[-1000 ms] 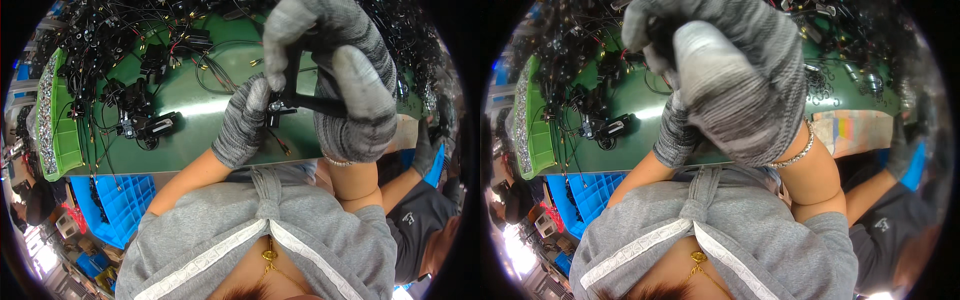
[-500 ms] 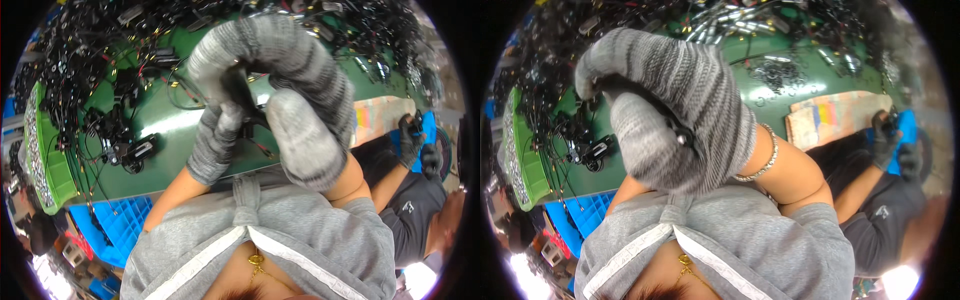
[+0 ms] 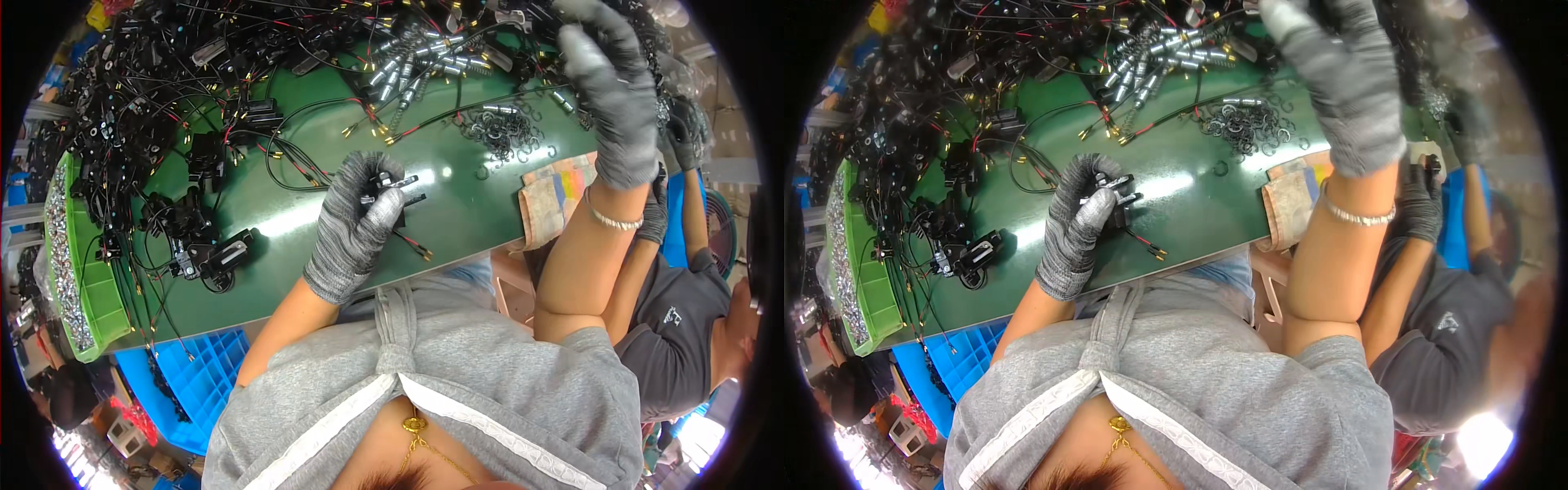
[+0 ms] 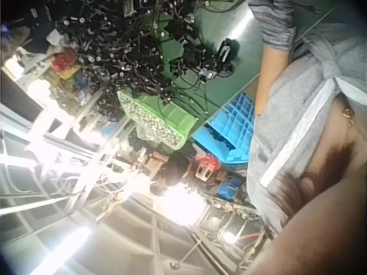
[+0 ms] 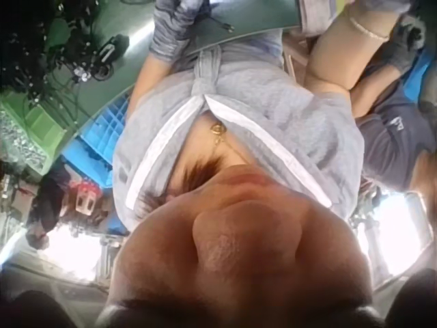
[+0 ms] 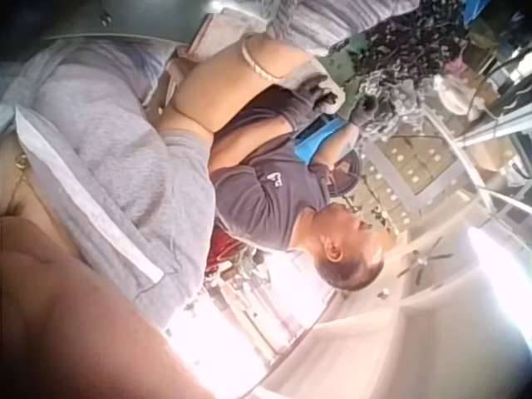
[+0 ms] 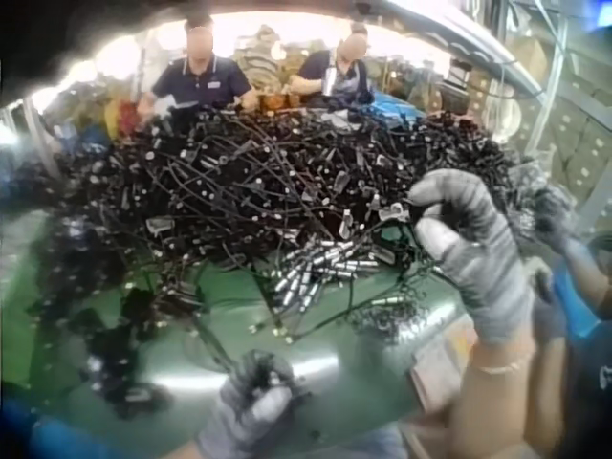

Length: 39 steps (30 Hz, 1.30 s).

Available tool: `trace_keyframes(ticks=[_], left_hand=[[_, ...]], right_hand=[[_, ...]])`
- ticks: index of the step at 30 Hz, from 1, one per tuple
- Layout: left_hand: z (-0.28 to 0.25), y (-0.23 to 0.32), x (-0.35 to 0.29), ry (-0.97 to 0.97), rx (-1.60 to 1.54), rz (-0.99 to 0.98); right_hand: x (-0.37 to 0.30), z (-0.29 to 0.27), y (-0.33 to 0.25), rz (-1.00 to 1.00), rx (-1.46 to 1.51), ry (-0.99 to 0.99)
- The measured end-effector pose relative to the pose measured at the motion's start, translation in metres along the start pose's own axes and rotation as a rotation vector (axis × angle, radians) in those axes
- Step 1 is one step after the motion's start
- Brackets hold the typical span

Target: Assembling or bundling black electronic cable components at a manual workstation.

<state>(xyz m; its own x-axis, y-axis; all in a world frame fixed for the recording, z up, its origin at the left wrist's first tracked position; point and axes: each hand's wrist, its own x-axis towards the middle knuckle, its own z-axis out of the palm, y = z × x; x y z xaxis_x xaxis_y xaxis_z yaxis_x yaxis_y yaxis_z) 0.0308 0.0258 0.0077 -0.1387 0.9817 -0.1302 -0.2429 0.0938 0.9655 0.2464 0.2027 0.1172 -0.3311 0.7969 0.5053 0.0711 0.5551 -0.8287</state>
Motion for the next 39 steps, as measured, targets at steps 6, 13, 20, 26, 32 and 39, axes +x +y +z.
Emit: trace_keyframes(ticks=[6, 13, 20, 26, 32, 39], left_hand=[[-0.003, 0.001, -0.001, 0.023, 0.021, 0.005], [-0.002, -0.004, -0.001, -0.006, -0.085, 0.048], [-0.005, -0.006, -0.001, -0.049, 0.137, 0.108], [-0.001, -0.011, 0.000, -0.048, 0.195, 0.206], [0.003, -0.009, -0.003, 0.010, 0.294, 0.208], [0.005, -0.003, -0.003, -0.052, 0.394, 0.224]], right_hand=[[0.003, -0.036, 0.082, 0.303, -0.868, -0.083], [0.012, 0.003, 0.069, 0.614, -1.420, -0.335], [0.019, 0.003, 0.082, 0.617, -1.376, -0.325], [-0.004, 0.016, 0.037, 0.053, -0.533, -0.140], [-0.041, 0.064, -0.025, -0.264, -0.330, -0.595], [-0.039, 0.075, -0.028, -0.178, -0.451, -0.748]])
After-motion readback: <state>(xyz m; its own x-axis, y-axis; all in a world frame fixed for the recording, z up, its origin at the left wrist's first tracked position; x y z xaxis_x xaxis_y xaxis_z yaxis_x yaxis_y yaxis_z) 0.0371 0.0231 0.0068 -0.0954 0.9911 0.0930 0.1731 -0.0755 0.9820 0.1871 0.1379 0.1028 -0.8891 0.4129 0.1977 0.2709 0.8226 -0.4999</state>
